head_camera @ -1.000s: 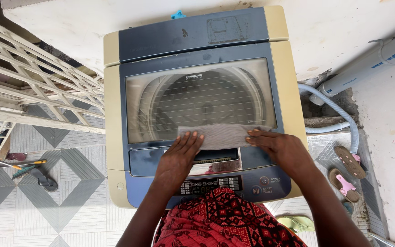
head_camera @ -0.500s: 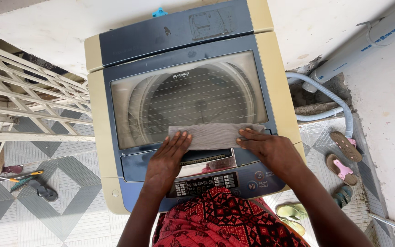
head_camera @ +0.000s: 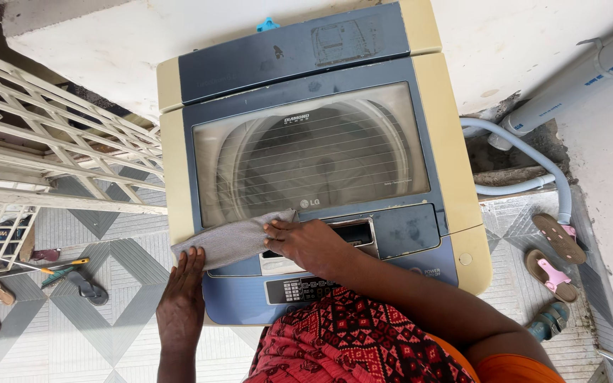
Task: The person wipes down the glass lid and top surfaces of a washing machine using a cloth.
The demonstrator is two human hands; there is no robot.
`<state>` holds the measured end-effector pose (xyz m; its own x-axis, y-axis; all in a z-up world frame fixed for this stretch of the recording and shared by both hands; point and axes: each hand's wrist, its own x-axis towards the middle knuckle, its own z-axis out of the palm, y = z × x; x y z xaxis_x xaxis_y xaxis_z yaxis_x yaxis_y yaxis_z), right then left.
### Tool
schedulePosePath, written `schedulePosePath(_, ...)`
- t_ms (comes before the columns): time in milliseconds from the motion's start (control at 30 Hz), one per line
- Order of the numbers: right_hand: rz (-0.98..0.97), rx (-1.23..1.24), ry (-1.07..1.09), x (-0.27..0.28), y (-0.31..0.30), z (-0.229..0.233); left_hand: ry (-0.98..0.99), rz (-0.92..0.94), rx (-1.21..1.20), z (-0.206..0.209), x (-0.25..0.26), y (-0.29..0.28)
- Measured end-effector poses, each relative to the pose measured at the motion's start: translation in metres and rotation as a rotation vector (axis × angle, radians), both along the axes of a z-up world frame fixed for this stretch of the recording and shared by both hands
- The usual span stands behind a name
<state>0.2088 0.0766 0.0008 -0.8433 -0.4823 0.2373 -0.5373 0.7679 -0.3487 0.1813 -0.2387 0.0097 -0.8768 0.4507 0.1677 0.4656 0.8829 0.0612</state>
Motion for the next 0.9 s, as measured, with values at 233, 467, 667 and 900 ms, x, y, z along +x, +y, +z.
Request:
schedulePosePath(233,0.015,0.006,-0.278,0.047,0.056,0.012,-0.026,-0.076,0.025,-0.008,0.033,0.015)
schedulePosePath(467,-0.174,-0.132,-0.087,0.085,0.093,0.030,-0.015,-0.127,0.056,-0.014,0.039,0.025)
schedulePosePath(667,-0.205,-0.079,-0.065,0.049,0.063,0.042,-0.024,-0.115,0.050,-0.013,0.040,0.025)
schedulePosePath(900,-0.202,-0.156,-0.030,0.038,0.042,0.047,-0.032,-0.109,0.060,-0.017,0.041,0.022)
